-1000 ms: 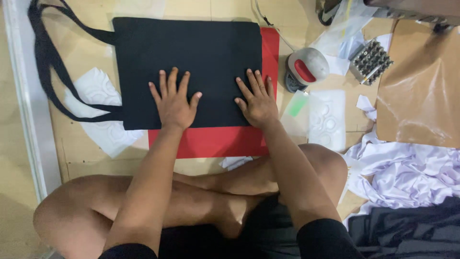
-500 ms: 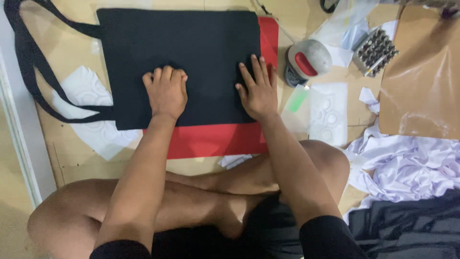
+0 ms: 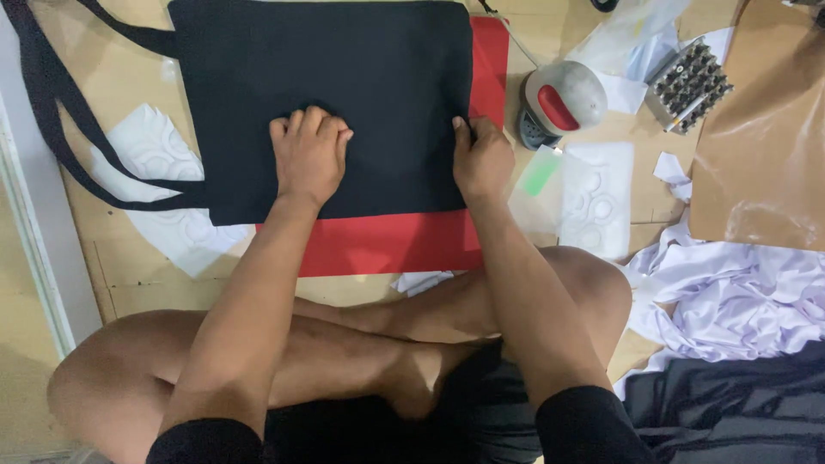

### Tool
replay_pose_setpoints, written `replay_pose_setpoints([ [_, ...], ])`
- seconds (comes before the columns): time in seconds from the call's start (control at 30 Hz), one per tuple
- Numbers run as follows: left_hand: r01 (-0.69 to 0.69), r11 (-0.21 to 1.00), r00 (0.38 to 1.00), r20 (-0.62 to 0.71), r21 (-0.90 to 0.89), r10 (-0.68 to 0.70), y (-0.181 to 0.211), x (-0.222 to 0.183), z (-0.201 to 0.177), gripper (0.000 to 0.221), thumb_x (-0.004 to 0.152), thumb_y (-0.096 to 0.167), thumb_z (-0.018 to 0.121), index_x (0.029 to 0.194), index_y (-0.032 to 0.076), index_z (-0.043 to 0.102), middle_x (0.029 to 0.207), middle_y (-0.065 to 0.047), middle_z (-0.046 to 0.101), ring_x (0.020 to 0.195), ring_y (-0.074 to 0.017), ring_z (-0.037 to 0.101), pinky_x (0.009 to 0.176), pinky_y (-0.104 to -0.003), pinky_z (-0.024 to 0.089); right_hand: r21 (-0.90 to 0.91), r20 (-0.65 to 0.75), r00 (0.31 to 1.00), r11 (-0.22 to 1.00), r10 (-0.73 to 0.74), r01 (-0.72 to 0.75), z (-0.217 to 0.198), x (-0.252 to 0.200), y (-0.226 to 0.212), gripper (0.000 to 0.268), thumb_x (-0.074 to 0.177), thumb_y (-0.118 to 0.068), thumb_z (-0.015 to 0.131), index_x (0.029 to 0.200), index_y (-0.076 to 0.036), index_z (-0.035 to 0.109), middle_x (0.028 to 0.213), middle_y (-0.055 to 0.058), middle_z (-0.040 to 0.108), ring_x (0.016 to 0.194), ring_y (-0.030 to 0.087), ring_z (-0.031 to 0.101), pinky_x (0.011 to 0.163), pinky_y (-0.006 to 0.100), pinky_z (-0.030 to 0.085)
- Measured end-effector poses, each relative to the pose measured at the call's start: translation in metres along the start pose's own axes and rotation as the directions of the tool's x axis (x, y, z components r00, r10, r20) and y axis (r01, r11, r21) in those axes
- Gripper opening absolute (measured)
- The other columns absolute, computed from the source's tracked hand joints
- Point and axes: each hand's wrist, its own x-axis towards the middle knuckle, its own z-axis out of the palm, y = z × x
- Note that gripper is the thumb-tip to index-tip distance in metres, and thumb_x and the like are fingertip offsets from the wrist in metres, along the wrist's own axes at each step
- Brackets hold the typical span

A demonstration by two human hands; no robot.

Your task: Applying decorative gold heat transfers to a black tote bag using a small heat press iron while sitting on the floor.

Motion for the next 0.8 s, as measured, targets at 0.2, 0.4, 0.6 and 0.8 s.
replay_pose_setpoints([
  [0.2, -0.073, 0.975, 0.997, -0.044, -0.211, 0.065, 0.01, -0.007, -0.009, 0.029, 0.096, 0.046, 0.073, 0.106, 0.02, 0.08, 0.099, 0.001, 0.064, 0.095, -0.021, 0.056, 0.088, -0.043, 0.038, -0.208, 0.036, 0.998, 0.976, -0.055, 0.062, 0.006, -0.01, 0.008, 0.03, 0.104, -0.033, 0.069, 0.094, -0.005, 0.065, 0.086, 0.018, 0.071, 0.08, 0.042, 0.068, 0.071, 0.052, 0.051],
  [0.4, -0.063, 0.973, 0.997, -0.062, -0.223, 0.05, 0.012, -0.005, 0.006, 0.016, 0.102, 0.033, 0.07, 0.095, 0.022, 0.079, 0.093, 0.005, 0.067, 0.094, -0.0169, 0.059, 0.094, -0.042, 0.039, -0.155, 0.004, 0.965, 0.953, -0.262, 0.26, -0.016, -0.019, -0.026, 0.044, 0.098, -0.029, 0.072, 0.133, -0.005, 0.061, 0.128, 0.018, 0.06, 0.115, 0.039, 0.06, 0.095, 0.054, 0.047],
  [0.6, -0.086, 0.98, 0.996, 0.024, -0.181, 0.092, 0.008, 0.004, 0.001, 0.019, 0.105, 0.032, 0.068, 0.1, 0.017, 0.079, 0.094, 0.001, 0.066, 0.09, -0.0178, 0.058, 0.092, -0.042, 0.039, -0.117, 0.357, 0.797, 0.823, -0.487, 0.556, -0.006, -0.028, -0.027, 0.061, 0.096, -0.045, 0.073, 0.149, -0.018, 0.056, 0.159, 0.018, 0.042, 0.152, 0.036, 0.032, 0.124, 0.06, 0.02],
  [0.8, -0.029, 0.982, 0.945, 0.315, -0.184, 0.087, 0.034, -0.002, -0.045, 0.021, 0.108, 0.035, 0.067, 0.103, 0.018, 0.078, 0.106, -0.004, 0.066, 0.104, -0.0229, 0.058, 0.099, -0.046, 0.039, -0.155, 0.473, 0.788, 0.843, -0.394, 0.515, 0.0, -0.026, -0.019, 0.07, 0.093, -0.056, 0.069, 0.151, -0.022, 0.054, 0.164, 0.016, 0.034, 0.154, 0.035, 0.024, 0.124, 0.061, 0.013],
])
